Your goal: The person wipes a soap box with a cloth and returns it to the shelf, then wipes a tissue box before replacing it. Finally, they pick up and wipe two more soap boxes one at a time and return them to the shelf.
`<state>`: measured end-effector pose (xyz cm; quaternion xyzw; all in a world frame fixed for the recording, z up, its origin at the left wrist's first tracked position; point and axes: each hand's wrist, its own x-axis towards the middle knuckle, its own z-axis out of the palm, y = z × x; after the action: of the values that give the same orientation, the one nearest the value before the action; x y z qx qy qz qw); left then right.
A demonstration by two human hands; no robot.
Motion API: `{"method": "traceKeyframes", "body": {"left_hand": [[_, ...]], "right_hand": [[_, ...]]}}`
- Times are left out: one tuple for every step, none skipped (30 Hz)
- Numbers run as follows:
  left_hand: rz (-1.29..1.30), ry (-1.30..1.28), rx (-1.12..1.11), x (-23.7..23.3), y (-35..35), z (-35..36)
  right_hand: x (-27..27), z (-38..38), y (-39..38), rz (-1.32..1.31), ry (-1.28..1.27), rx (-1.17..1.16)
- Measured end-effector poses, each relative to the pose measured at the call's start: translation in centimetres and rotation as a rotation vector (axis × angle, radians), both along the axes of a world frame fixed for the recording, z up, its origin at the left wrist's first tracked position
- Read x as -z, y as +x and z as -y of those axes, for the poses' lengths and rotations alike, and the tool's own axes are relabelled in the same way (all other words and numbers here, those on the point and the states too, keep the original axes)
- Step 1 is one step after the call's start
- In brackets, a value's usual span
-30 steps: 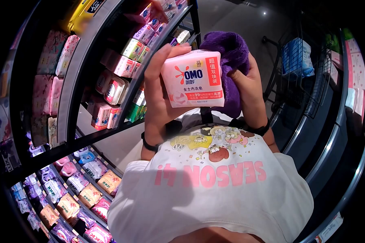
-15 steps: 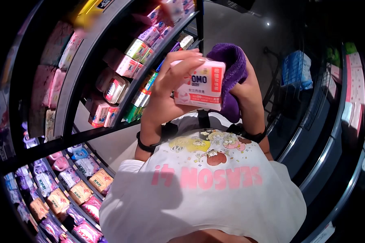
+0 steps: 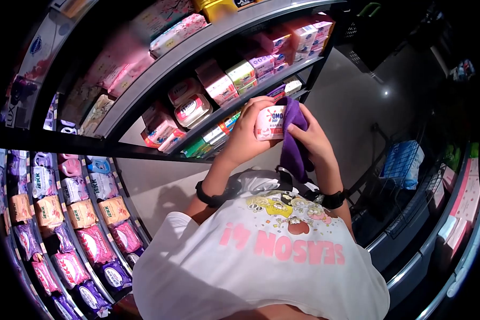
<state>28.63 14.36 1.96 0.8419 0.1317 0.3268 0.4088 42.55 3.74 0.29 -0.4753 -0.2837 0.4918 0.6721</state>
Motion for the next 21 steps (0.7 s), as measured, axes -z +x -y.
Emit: {"method": "traceKeyframes", "body": {"left_hand": [[-0.003,-0.018,-0.014,0.1,-0.1,-0.1],[-0.059,0.000,-0.019,0.3,-0.3,-0.5],[-0.033,-0.128,0.036,0.2,-0.5,-0.8],[-0.004,-0.257,0.091,0.0,-0.7,-1.0],[0.014,-0.290,0.157,0.6,-1.0,-1.9],[0.089,-0.343,0.192,0.5,-1.2,-2.3],[0.077,-0.555,0.160,0.3,-1.5,-2.7],[0.065,-0.767,0.128,0.2,-1.7,-3.0],[0.049,-0.623,0.058,0.4,-1.6,-3.5],[0.046,-0.680,0.039,0.4,-2.0,-3.8],[0.065,-0.676,0.025,0.5,-2.2,-4.2],[0.083,-0.670,0.013,0.9,-2.5,-4.7],[0.126,-0.698,-0.004,1.1,-2.8,-5.1],[0.172,-0.727,-0.023,1.5,-3.1,-5.6],[0.251,-0.771,-0.008,1.8,-3.5,-6.0],[0.288,-0.683,-0.070,2.2,-3.8,-6.4],[0.301,-0.642,-0.112,2.4,-4.1,-7.1],[0.312,-0.601,-0.152,2.6,-4.3,-7.9],[0.319,-0.537,-0.173,3.2,-4.5,-9.1],[0.282,-0.471,-0.266,3.9,-4.5,-10.3],[0.305,-0.507,-0.288,4.7,-4.4,-11.4]], "right_hand": [[0.1,-0.7,0.0,0.008,-0.002,-0.012],[0.4,-1.3,0.1,0.017,-0.004,-0.021],[0.6,-1.8,0.1,0.027,0.027,-0.007],[0.8,-2.3,0.2,0.027,0.069,-0.006],[0.6,-2.6,0.3,0.054,0.094,0.002],[0.3,-2.9,0.3,0.079,0.120,0.009],[0.0,-3.2,0.3,0.099,0.123,0.020],[-0.2,-3.7,0.2,0.117,0.127,0.031],[-0.6,-4.1,0.0,0.175,0.140,0.033],[-0.8,-4.6,0.0,0.228,0.113,0.035],[-0.7,-5.0,-0.1,0.167,0.128,0.012],[-0.2,-5.5,-0.1,0.105,0.144,-0.009],[0.3,-6.0,-0.2,0.006,0.156,0.002],[0.8,-6.5,-0.3,-0.091,0.164,0.012],[1.0,-6.8,-0.1,-0.128,0.146,0.039],[1.0,-6.9,0.0,-0.137,0.146,0.064],[1.5,-7.0,0.5,-0.156,0.140,0.066],[2.1,-7.0,1.0,-0.176,0.132,0.070],[2.3,-6.8,1.3,-0.183,0.108,0.073],[2.3,-6.7,1.5,-0.222,0.091,0.084],[2.2,-6.6,1.5,-0.223,0.091,0.087]]}}
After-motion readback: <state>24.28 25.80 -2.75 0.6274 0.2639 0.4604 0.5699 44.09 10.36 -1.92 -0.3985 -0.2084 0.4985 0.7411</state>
